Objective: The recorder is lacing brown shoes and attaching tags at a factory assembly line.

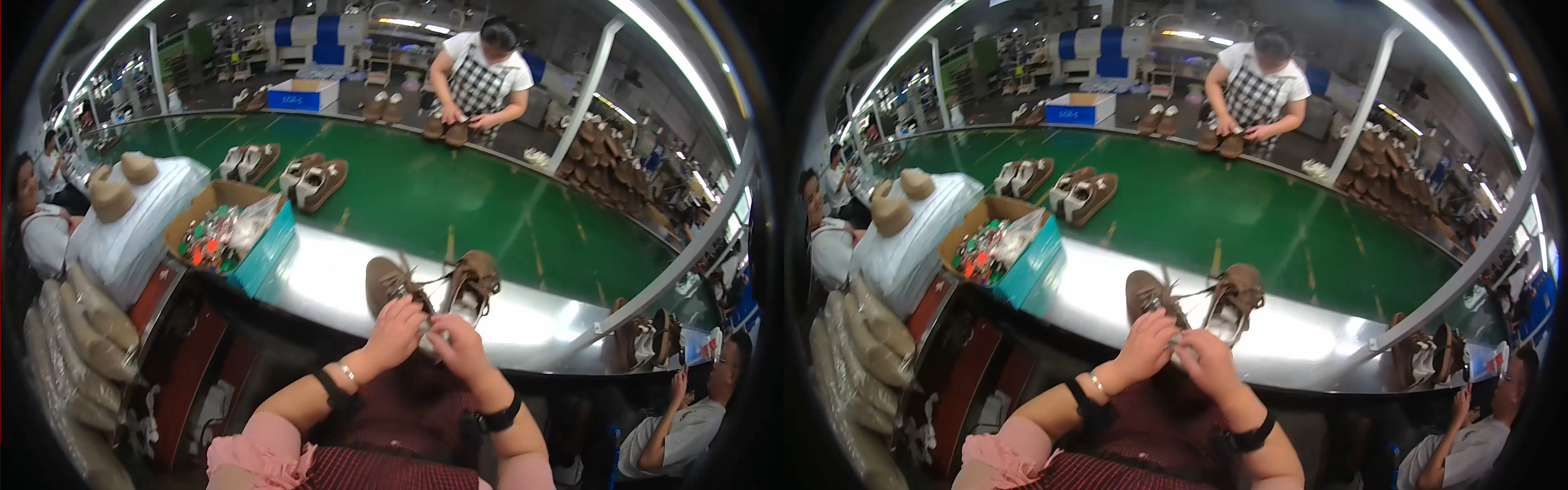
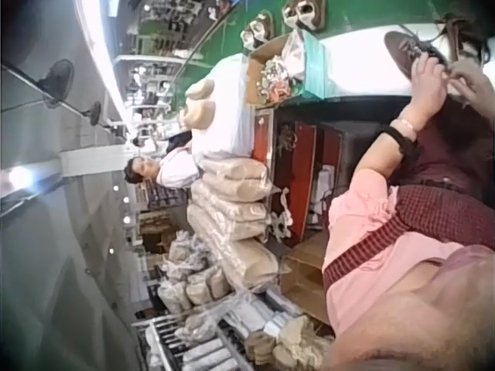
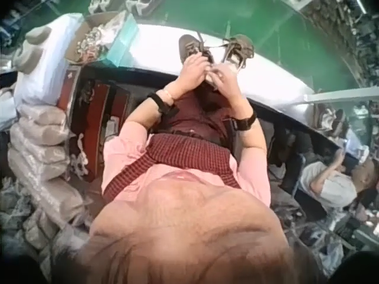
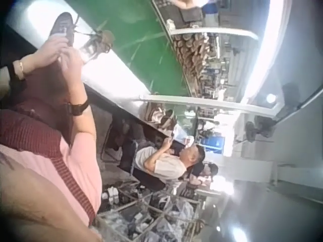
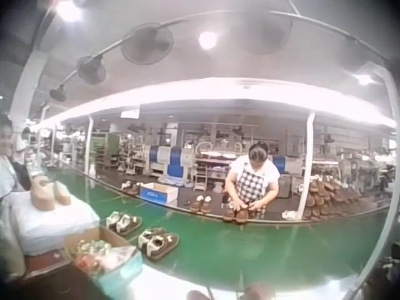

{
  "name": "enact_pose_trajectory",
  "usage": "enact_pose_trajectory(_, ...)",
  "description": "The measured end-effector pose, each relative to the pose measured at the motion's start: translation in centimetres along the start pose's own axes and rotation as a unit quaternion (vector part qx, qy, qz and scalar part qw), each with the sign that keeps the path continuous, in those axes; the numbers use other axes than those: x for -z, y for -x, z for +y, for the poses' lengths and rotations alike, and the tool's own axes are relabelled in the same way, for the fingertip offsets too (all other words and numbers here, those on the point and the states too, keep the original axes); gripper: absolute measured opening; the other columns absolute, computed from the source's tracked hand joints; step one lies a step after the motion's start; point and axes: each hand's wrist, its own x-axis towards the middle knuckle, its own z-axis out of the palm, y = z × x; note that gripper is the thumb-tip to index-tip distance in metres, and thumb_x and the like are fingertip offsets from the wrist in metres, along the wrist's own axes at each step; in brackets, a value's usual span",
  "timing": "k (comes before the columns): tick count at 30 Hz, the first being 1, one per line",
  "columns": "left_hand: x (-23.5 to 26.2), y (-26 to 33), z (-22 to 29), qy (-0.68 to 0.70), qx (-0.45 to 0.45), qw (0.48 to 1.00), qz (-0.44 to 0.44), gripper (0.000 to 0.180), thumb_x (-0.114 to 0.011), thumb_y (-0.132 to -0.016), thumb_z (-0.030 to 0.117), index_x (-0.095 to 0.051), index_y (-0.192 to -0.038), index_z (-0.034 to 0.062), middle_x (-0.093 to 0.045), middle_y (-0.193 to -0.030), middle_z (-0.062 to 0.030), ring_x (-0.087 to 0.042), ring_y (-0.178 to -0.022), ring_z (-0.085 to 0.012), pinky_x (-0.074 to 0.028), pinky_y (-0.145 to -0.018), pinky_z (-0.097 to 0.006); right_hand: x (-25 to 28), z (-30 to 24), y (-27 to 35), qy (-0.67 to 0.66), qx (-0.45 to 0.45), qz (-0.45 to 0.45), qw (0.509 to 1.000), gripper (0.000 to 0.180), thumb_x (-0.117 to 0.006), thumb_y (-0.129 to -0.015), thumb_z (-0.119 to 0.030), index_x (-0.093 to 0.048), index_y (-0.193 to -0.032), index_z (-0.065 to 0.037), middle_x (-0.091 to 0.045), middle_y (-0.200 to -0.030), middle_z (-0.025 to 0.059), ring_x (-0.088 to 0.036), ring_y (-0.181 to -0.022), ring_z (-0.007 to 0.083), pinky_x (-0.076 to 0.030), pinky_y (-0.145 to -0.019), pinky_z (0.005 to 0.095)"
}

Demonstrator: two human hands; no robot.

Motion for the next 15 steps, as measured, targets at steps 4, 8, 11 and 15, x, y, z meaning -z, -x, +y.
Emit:
enact_pose_trajectory(4, 0.2, -1.3, -1.9, -0.013, 0.07, 0.996, 0.05, 0.049, -0.067, -0.066, 0.013, -0.054, -0.112, 0.0035, -0.05, -0.122, -0.019, -0.042, -0.12, -0.0405, -0.034, -0.103, -0.048, -3.2, 2.6, -3.0, 0.03, -0.113, -0.077, 0.99, 0.018, -0.056, -0.086, -0.024, -0.064, -0.095, -0.01, -0.065, -0.083, 0.0161, -0.063, -0.08, 0.036, -0.05, -0.071, 0.0417)
enact_pose_trajectory(8, 0.4, -2.1, -4.1, 0.1, 0.123, 0.987, 0.005, 0.048, -0.072, -0.064, 0.018, -0.055, -0.106, 0.0037, -0.049, -0.12, -0.0179, -0.046, -0.115, -0.036, -0.038, -0.097, -0.043, -3.3, 3.5, -4.7, -0.026, -0.125, -0.095, 0.987, 0.022, -0.061, -0.082, -0.018, -0.062, -0.1, -0.006, -0.067, -0.083, 0.0154, -0.065, -0.073, 0.0302, -0.052, -0.066, 0.0387)
enact_pose_trajectory(11, 0.0, -1.1, -4.0, 0.107, 0.128, 0.986, 0.026, 0.046, -0.071, -0.064, 0.014, -0.055, -0.106, 0.0034, -0.049, -0.12, -0.0163, -0.047, -0.114, -0.0337, -0.039, -0.097, -0.04, -1.8, 2.8, -5.7, -0.257, -0.338, -0.075, 0.902, 0.033, -0.064, -0.075, -0.006, -0.059, -0.107, 0.001, -0.066, -0.077, 0.0147, -0.065, -0.059, 0.0211, -0.052, -0.053, 0.0322)
enact_pose_trajectory(15, -0.9, -0.5, -3.1, 0.17, 0.171, 0.97, 0.043, 0.041, -0.067, -0.063, 0.01, -0.056, -0.103, 0.0032, -0.049, -0.122, -0.0147, -0.046, -0.114, -0.0351, -0.036, -0.099, -0.041, -1.6, 1.6, -6.1, -0.053, -0.281, -0.178, 0.942, 0.041, -0.067, -0.073, -0.009, -0.053, -0.11, 0.005, -0.066, -0.087, 0.0172, -0.067, -0.064, 0.0256, -0.054, -0.054, 0.0345)
